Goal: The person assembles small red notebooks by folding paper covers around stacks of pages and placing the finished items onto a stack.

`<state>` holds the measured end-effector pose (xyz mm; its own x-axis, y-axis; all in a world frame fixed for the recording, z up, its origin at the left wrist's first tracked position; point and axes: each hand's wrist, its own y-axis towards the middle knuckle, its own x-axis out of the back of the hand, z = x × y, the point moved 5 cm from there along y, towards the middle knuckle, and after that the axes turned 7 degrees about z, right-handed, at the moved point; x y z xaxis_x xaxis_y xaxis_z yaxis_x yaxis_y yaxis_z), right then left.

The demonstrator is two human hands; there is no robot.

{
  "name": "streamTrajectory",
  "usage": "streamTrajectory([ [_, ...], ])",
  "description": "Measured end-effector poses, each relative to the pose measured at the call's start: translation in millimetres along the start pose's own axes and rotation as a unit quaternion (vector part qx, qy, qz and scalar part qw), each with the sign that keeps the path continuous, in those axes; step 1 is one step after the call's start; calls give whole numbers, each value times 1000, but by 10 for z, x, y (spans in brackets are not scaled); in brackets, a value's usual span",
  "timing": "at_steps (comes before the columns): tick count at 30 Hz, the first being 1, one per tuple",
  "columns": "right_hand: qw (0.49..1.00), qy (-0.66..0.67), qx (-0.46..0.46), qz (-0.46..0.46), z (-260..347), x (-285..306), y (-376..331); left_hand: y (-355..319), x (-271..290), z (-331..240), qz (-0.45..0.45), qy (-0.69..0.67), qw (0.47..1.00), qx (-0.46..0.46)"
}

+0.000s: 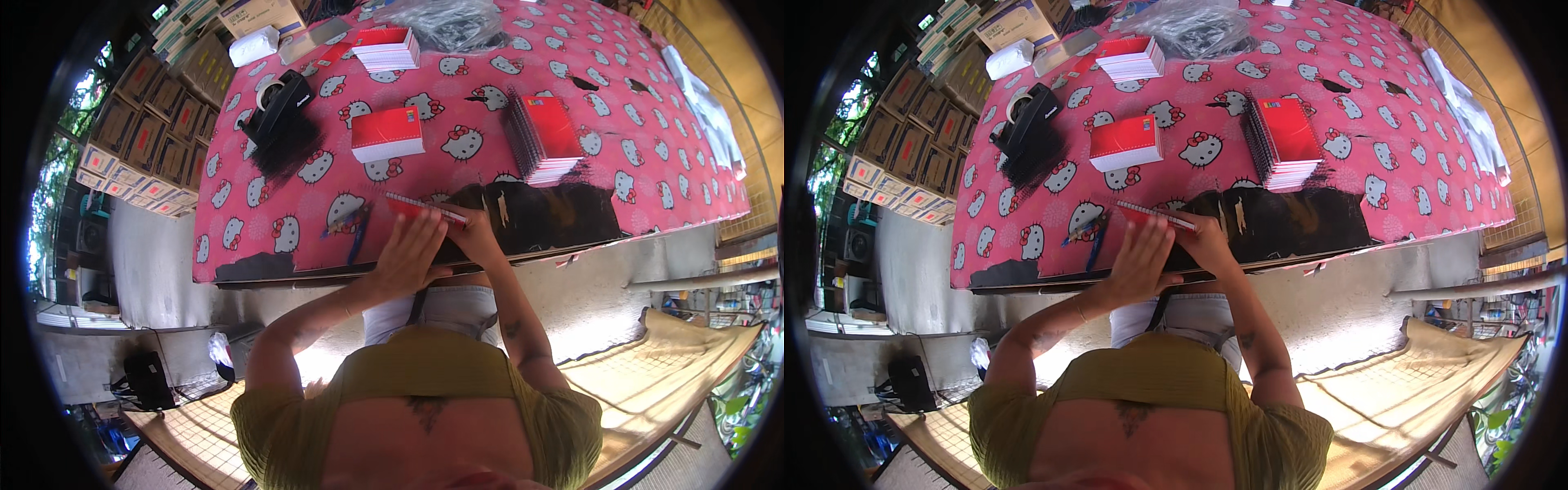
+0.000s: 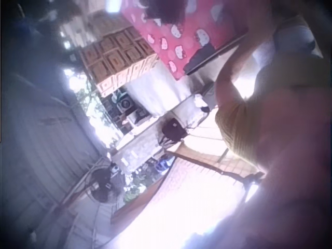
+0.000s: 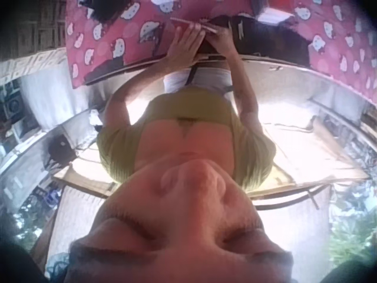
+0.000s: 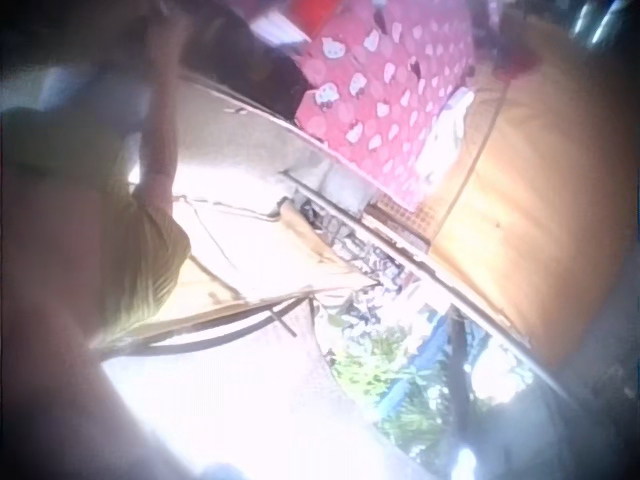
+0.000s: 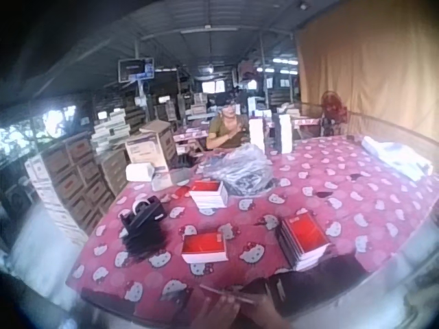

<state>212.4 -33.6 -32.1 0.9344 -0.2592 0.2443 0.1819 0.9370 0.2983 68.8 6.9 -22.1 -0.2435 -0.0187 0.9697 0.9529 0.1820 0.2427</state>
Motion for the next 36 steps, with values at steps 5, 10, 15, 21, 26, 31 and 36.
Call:
streamTrajectory([
  [5,1000,-21,-16,11,-89,-10,13,297,220,161,-29,37,999,18],
  [10,996,-23,-78,43,-124,-39,9,240,187,68,-50,11,998,36],
  [15,997,-45,-56,10,-92,-28,1,185,202,-4,-73,-44,996,38],
  [21,998,-54,-9,23,256,116,-8,363,444,324,-97,-155,983,29],
  [26,995,58,-63,54,168,428,-122,393,423,319,-158,-194,968,19],
  [31,991,-1,-53,123,313,483,30,370,433,340,-131,-199,971,32],
  [36,991,-126,-1,37,359,416,79,358,532,274,-99,-159,982,34],
])
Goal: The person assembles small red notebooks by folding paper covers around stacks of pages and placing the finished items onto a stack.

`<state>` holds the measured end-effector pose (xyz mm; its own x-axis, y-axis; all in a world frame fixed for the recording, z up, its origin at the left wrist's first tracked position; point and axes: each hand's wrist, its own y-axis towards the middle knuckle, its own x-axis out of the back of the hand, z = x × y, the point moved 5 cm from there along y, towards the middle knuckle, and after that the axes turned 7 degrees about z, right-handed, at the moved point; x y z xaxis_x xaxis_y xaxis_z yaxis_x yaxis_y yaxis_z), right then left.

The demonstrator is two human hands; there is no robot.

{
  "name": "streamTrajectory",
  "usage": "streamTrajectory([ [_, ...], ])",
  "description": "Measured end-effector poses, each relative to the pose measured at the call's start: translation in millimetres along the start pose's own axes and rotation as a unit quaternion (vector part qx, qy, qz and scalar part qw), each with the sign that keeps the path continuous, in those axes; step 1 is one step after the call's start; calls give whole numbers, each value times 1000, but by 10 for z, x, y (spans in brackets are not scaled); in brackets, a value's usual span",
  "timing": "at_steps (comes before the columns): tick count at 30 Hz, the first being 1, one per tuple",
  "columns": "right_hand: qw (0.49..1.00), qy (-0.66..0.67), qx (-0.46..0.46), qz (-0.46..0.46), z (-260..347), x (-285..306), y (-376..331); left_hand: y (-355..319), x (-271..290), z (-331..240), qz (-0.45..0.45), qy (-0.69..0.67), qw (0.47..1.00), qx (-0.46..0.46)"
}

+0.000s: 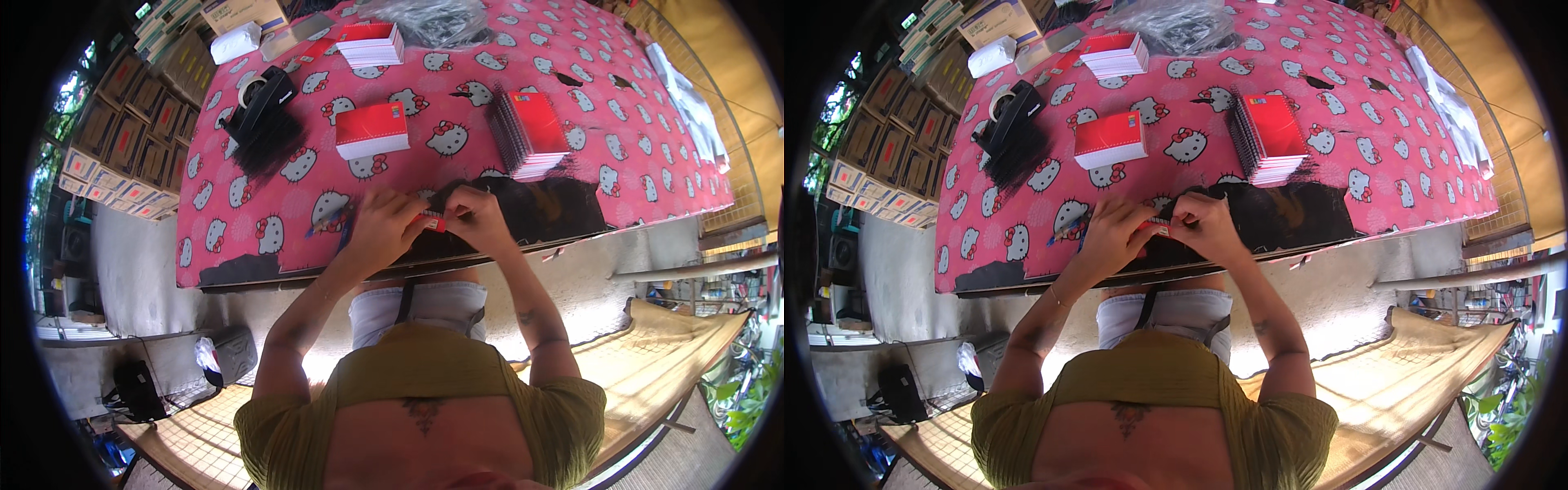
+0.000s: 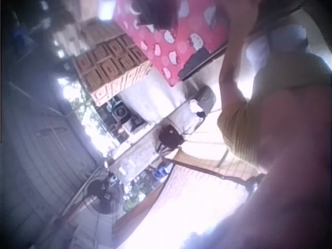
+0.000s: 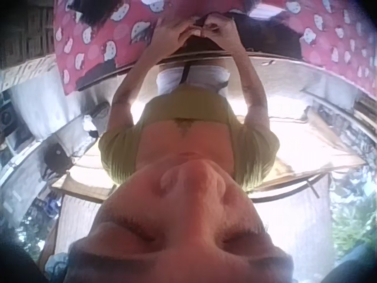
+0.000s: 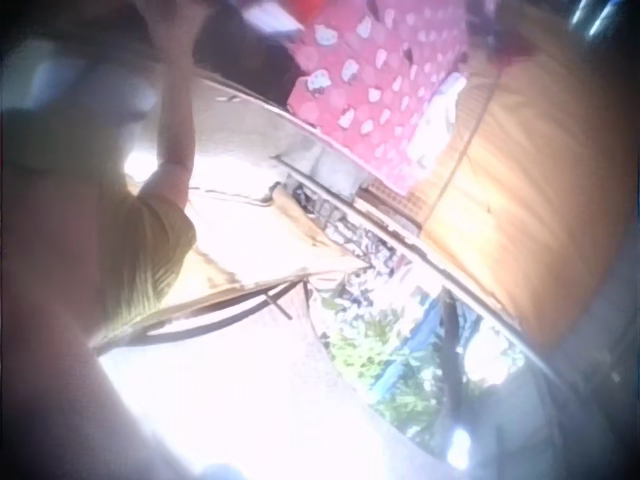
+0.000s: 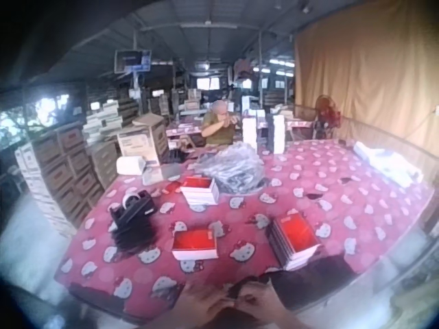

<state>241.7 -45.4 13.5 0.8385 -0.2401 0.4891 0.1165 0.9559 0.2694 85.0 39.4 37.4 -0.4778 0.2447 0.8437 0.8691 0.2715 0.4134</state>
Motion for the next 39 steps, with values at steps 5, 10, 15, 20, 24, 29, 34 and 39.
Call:
streamTrajectory([
  [5,986,-93,-17,-139,155,79,-77,113,116,-57,77,13,997,-8],
  [10,890,-272,-5,-365,413,1235,-335,1003,775,-320,-186,-5,971,-147],
  [15,951,-123,-104,-264,-678,1751,-356,1894,-47,-164,-197,-113,937,-264],
  [20,962,-36,-61,-263,-915,1821,-435,1975,-830,-31,-41,-204,953,-219],
  [24,966,-30,-54,-253,-906,1847,-391,2004,-754,-45,-14,-196,955,-222],
  [29,961,-54,-60,-265,-564,1774,-516,1604,-371,111,-108,-165,973,-123],
  [34,912,-100,-23,-397,14,1690,-902,556,311,1052,-77,101,991,45],
  [39,972,2,48,-230,236,995,-396,233,251,1074,-87,161,983,-28],
])
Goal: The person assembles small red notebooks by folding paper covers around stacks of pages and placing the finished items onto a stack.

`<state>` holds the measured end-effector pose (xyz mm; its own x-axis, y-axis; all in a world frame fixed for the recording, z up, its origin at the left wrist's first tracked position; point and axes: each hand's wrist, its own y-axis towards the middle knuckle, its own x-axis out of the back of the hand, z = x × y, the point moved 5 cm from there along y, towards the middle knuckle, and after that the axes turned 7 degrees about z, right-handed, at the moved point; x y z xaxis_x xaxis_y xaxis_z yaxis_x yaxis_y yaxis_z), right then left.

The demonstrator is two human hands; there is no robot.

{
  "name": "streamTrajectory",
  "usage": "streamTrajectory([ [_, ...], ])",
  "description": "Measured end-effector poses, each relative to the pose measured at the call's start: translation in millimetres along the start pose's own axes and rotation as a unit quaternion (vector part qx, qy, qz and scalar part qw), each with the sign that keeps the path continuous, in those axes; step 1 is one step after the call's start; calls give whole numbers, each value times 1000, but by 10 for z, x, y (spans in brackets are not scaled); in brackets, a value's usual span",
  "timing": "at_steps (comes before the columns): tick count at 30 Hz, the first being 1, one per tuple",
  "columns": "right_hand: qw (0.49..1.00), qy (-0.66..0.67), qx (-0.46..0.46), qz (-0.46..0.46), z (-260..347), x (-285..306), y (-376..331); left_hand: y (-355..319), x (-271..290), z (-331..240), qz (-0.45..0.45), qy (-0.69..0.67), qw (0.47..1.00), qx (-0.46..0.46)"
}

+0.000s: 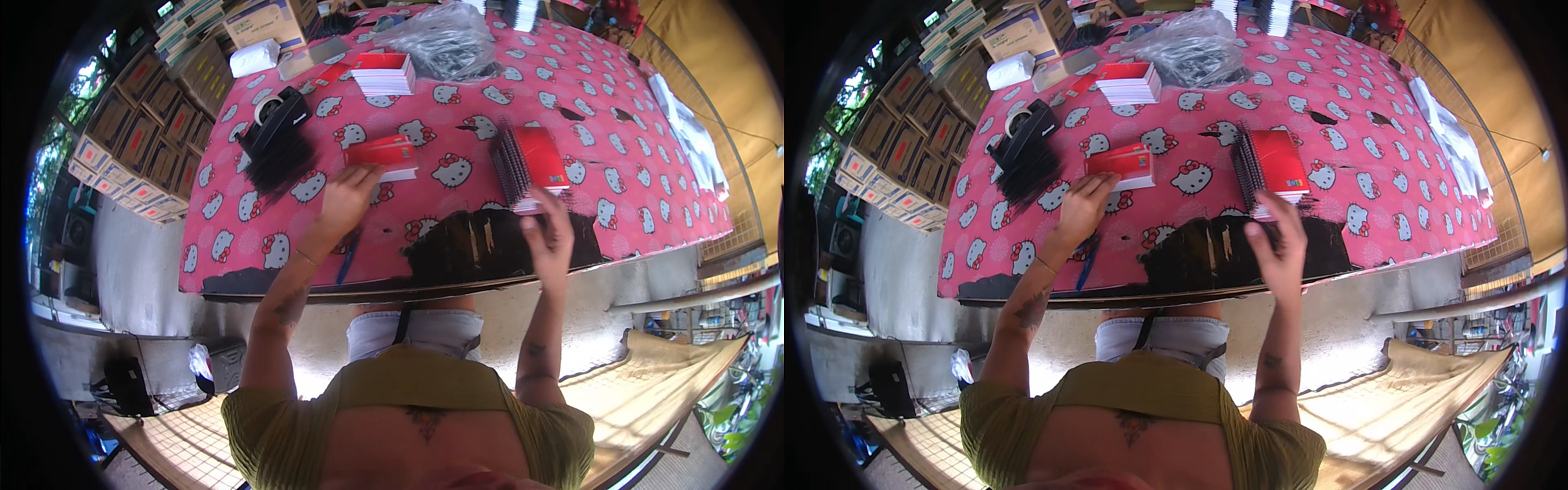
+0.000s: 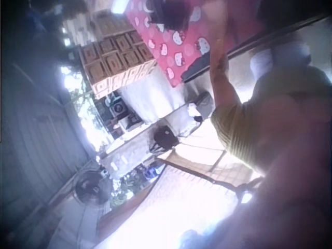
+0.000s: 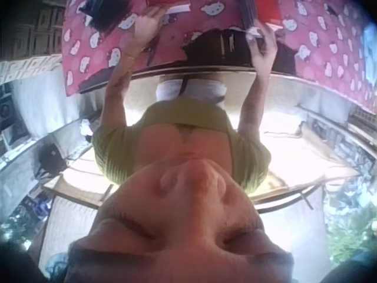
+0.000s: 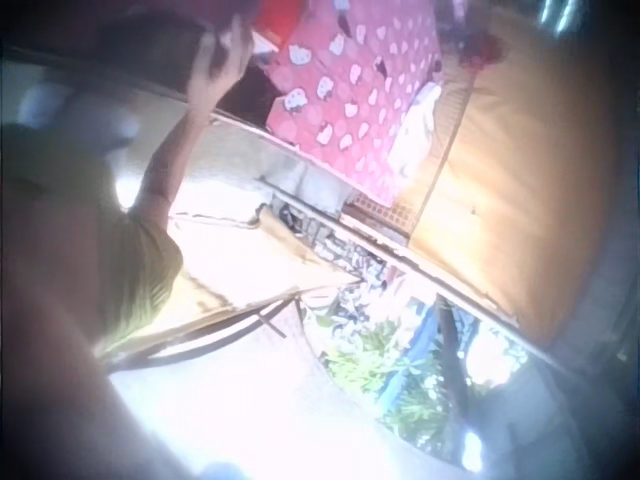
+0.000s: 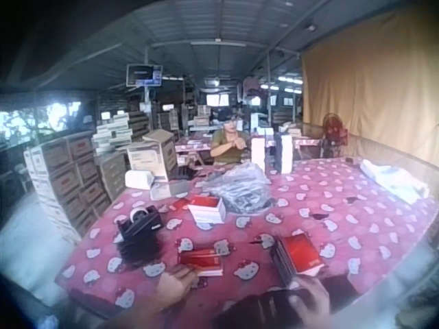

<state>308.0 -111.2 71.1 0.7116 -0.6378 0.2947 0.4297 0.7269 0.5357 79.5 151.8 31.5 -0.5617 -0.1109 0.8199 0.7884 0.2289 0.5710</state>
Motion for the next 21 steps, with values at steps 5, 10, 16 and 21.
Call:
streamTrajectory([
  [5,996,36,-17,75,-192,-832,-5,-15,204,-853,27,-60,997,-32],
  [10,974,177,-127,65,-753,-1229,-316,-82,150,-635,-60,-98,992,-48],
  [16,957,204,-176,108,-719,-1389,-368,-950,55,1457,60,157,949,266],
  [21,970,154,-148,112,-710,-1328,-328,-746,287,1094,-125,50,965,223],
])
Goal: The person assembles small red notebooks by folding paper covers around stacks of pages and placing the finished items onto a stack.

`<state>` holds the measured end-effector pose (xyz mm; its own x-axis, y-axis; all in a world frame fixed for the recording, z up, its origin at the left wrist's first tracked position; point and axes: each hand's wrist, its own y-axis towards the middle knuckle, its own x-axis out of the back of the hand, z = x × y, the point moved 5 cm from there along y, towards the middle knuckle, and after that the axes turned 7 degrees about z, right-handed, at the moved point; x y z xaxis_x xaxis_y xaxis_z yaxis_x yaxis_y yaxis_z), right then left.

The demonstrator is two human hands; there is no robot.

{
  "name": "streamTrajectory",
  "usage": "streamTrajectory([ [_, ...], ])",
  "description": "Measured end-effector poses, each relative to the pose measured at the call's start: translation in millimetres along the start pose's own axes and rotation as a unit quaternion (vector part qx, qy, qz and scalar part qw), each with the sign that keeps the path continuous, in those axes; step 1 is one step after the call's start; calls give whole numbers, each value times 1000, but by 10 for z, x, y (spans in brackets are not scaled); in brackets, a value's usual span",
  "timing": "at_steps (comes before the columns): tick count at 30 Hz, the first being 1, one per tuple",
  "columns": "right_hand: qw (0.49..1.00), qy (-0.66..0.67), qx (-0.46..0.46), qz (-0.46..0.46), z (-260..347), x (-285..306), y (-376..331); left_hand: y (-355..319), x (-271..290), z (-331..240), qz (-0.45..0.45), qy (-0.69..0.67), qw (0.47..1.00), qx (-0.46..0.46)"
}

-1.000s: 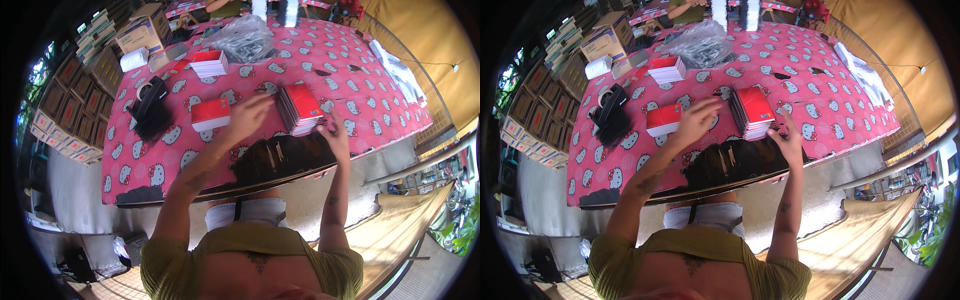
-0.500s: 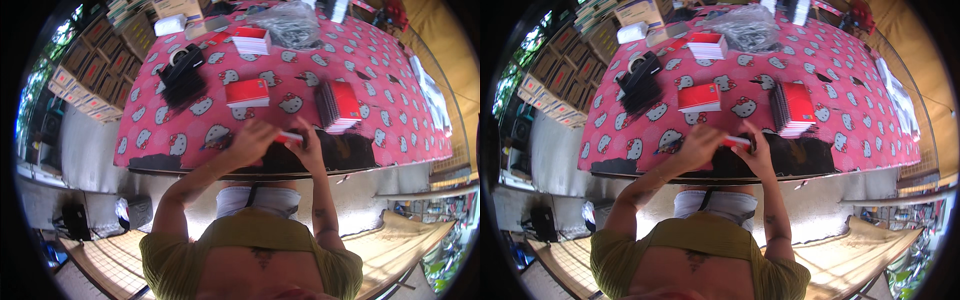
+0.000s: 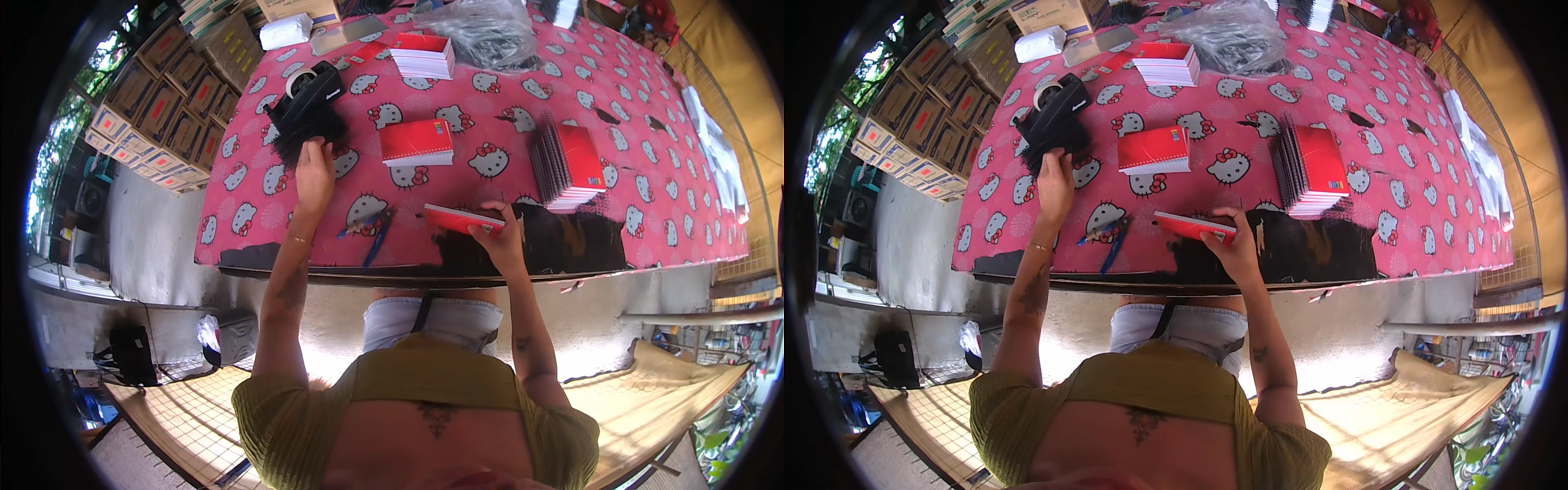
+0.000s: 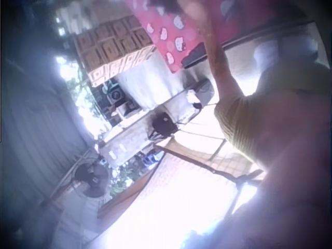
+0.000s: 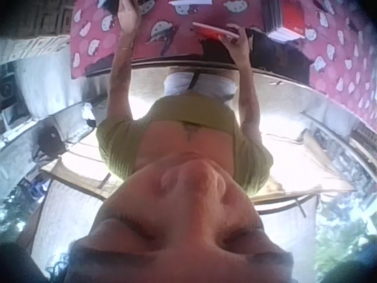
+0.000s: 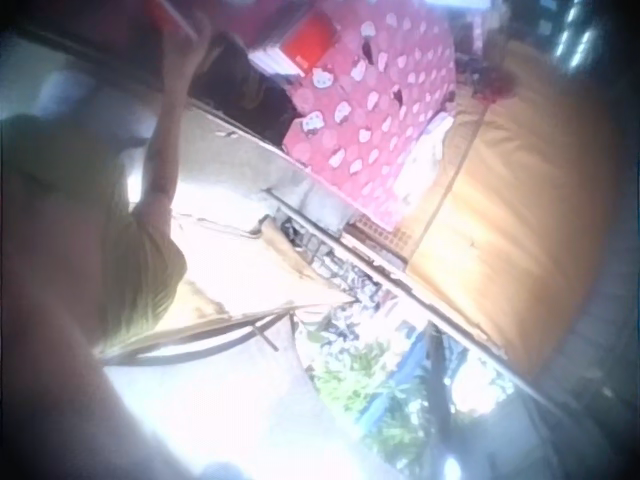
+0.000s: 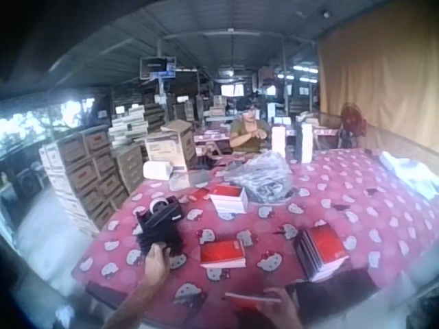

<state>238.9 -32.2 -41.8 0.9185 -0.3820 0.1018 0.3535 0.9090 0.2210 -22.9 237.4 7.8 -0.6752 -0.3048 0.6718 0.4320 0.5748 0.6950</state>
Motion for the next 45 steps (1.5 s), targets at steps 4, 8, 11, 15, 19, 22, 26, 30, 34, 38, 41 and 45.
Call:
streamTrajectory([
  [4,997,5,29,69,88,-65,37,-144,229,-812,67,-131,986,-80],
  [8,997,28,19,72,54,-57,34,-362,308,-1428,174,-261,949,-44],
  [11,997,22,12,71,48,-69,29,-455,234,-1410,170,-292,941,-9],
  [15,997,22,-1,71,42,-64,26,-438,183,-1484,172,-329,929,-1],
  [19,997,9,10,74,92,-71,30,-451,32,-1447,208,-307,929,-7],
  [22,997,15,9,75,110,-65,26,-412,13,-1451,182,-354,917,6],
  [26,997,24,3,73,109,-54,27,-361,26,-1475,190,-321,927,-29],
  [30,997,-12,6,78,102,-56,37,-290,80,-1523,199,-349,915,-41],
  [34,994,-59,9,91,131,-88,32,-337,-33,-1349,317,-280,904,-63],
  [38,993,-83,20,83,116,-7,-15,-230,13,-1500,322,-268,897,-141],
  [41,996,-30,10,80,17,-8,-33,-201,71,-1522,334,-225,904,-145],
  [45,996,-9,3,88,-7,-47,-18,-268,17,-1527,344,-198,904,-160],
])
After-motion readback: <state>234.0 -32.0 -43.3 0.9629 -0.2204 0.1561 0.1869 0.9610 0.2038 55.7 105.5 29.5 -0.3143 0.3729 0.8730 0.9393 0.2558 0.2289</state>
